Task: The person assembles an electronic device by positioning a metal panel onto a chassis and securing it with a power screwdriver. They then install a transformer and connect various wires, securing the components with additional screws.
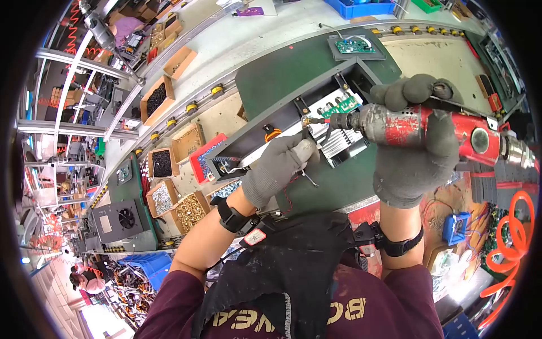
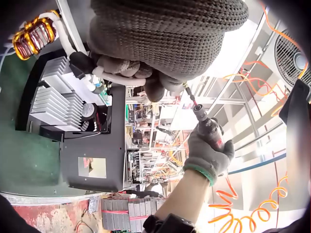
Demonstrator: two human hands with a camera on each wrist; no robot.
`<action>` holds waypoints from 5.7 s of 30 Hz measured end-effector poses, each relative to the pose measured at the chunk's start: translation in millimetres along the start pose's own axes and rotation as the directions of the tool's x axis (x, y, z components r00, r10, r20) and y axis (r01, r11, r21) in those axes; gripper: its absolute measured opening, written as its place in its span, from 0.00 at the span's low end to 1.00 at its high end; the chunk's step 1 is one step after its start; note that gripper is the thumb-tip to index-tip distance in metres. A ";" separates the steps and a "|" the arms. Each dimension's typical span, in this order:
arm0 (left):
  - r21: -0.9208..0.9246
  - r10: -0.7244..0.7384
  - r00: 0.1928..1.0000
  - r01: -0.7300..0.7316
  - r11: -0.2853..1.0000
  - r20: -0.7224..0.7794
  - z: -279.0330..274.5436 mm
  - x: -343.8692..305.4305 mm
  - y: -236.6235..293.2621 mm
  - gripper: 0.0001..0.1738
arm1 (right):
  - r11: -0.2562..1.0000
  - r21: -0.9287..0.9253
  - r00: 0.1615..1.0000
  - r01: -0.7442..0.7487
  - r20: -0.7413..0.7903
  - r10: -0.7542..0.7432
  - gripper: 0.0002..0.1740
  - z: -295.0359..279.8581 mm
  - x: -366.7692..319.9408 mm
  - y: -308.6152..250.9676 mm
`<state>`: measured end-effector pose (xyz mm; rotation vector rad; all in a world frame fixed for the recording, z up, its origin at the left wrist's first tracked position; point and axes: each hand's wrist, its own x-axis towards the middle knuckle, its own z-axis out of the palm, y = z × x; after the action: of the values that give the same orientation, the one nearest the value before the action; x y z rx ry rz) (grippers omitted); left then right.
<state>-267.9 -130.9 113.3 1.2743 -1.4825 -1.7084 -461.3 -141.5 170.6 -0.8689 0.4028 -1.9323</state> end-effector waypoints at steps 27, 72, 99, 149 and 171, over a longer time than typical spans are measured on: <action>0.853 0.280 0.960 -0.121 0.508 -0.031 31.2 84.1 -17.0 0.21 | 0.783 -0.618 0.995 -0.069 -0.096 0.012 0.15 -46.5 49.8 59.4; 0.593 -0.063 0.768 0.541 0.597 -0.638 -348.2 -68.0 -254.0 0.12 | 0.535 -0.839 0.991 -0.104 -0.040 0.130 0.29 44.0 -18.9 -4.8; -0.691 -0.068 0.997 0.029 0.722 -0.029 -193.0 -150.7 -82.7 0.25 | 0.881 -0.327 0.817 -0.342 0.360 0.451 0.27 221.2 -99.6 108.5; 0.651 0.440 0.867 -0.197 0.733 -0.233 -67.2 -125.7 -109.0 0.09 | 0.905 -0.216 0.856 -0.366 0.303 0.418 0.26 82.2 -62.0 53.5; 0.068 0.346 0.906 -0.340 0.938 -0.244 -56.1 -64.9 -136.1 0.10 | 0.870 -0.341 0.855 -0.357 0.257 0.451 0.23 71.2 -51.0 133.6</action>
<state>-166.8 -65.7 6.4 1.1149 -1.4748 -1.2539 -310.8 -158.7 119.7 -1.1656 0.6161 -1.3228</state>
